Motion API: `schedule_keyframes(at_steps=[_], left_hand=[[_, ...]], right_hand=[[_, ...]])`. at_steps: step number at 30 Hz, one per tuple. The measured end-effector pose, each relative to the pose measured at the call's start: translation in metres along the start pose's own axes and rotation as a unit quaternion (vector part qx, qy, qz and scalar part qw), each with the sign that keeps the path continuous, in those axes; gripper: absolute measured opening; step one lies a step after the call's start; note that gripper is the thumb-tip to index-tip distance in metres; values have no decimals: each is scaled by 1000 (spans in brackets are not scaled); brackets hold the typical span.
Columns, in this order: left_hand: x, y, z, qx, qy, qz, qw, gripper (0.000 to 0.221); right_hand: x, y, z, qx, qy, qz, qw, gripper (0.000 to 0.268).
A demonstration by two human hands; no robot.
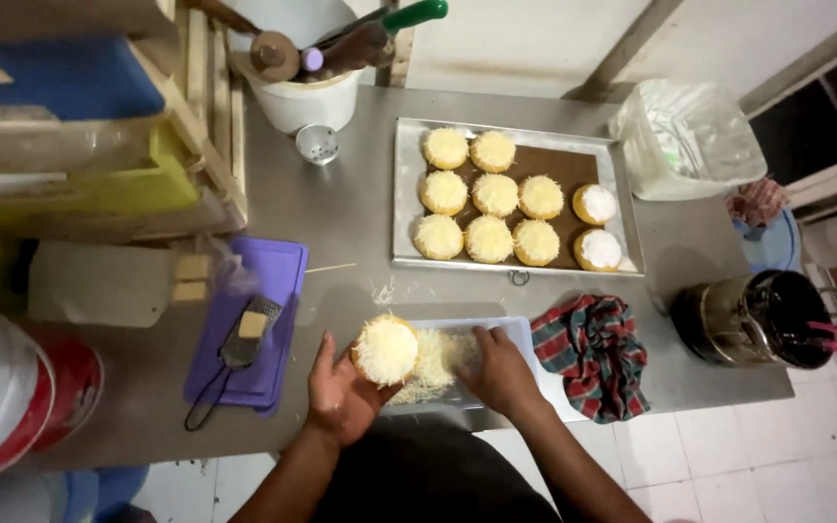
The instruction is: Grating cheese into a container and using it to top a tray of muffins.
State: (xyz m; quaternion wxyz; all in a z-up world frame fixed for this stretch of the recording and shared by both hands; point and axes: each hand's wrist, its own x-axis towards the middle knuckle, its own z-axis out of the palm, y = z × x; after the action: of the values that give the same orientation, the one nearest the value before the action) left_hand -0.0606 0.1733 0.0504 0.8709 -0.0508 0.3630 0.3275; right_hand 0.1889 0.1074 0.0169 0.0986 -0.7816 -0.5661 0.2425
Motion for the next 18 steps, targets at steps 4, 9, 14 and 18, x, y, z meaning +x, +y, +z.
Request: schedule_keyframes(at_steps=[4, 9, 14, 18], left_hand=[[-13, -4, 10, -16, 14, 41, 999, 85], [-5, -20, -9, -53, -1, 75, 996, 80], [11, -36, -28, -60, -3, 89, 994, 74], [4, -43, -18, -60, -11, 96, 994, 71]], right_hand=[[4, -36, -10, -39, -114, 23, 992, 83], [24, -12, 25, -24, -115, -128, 985, 44], [36, 8, 14, 36, -101, -128, 986, 43], [23, 13, -16, -14, -102, -96, 990, 49]])
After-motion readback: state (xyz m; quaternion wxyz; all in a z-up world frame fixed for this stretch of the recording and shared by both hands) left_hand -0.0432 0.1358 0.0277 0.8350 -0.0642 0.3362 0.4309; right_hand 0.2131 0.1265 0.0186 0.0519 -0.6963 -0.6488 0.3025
